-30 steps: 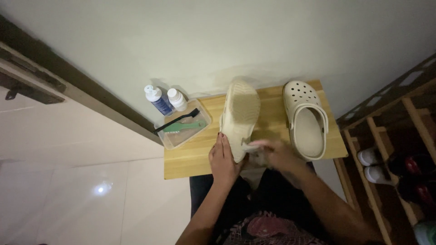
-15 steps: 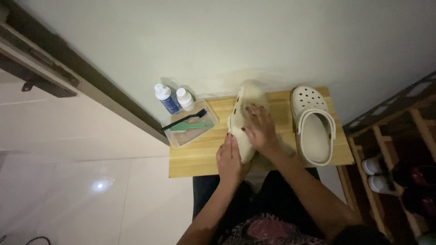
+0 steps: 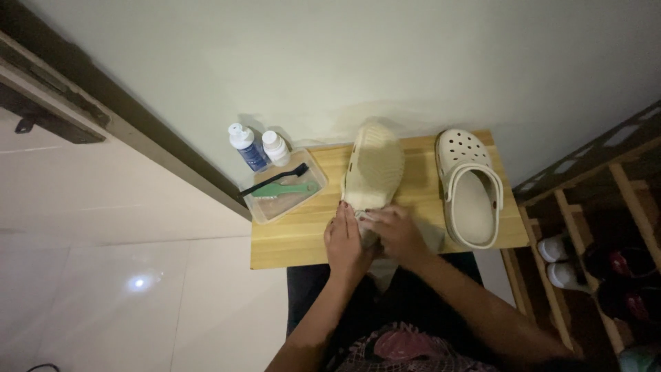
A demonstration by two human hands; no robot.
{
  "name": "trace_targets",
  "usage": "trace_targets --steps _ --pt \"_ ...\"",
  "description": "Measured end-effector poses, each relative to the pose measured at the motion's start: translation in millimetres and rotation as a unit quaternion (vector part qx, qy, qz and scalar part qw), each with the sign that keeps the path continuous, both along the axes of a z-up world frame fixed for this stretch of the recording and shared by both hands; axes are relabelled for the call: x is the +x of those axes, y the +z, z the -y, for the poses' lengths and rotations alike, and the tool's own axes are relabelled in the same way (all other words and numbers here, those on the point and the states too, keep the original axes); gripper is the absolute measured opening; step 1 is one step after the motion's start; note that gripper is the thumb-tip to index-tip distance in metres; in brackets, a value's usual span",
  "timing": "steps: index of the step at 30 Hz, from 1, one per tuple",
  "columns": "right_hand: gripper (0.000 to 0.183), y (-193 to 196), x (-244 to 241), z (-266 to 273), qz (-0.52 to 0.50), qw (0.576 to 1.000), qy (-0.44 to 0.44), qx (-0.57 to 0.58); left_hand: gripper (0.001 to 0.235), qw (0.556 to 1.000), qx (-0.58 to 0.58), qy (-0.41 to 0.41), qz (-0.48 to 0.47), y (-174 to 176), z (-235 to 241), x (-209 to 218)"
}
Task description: The person wipes a pair of white clogs with a cloth on a wooden table. They clean the interior, exterior, and soles of both shoes, turning them over to reach different surfaces.
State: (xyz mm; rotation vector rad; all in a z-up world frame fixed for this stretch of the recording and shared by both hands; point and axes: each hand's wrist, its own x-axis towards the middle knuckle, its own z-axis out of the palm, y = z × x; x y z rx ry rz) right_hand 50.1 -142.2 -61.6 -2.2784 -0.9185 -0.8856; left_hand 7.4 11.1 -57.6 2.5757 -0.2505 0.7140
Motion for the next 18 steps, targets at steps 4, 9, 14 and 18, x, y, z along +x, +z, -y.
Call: trace_targets --steps 4,9,14,18 --pt "0.006 21 28 27 -0.039 0.998 -0.040 -0.006 0.087 0.982 -0.110 -0.042 -0.151 8 -3 -5" --pt "0.038 -26 72 31 -0.054 0.991 -0.072 0.099 0.109 1.000 0.002 -0.006 -0.029 -10 2 -1" --pt "0.017 -38 11 -2 0.023 0.999 -0.009 0.036 0.107 0.999 0.029 0.011 -0.043 -31 1 9" --pt "0.025 27 -27 6 -0.071 0.997 0.024 0.007 0.117 0.996 0.005 -0.011 -0.087 -21 3 12"
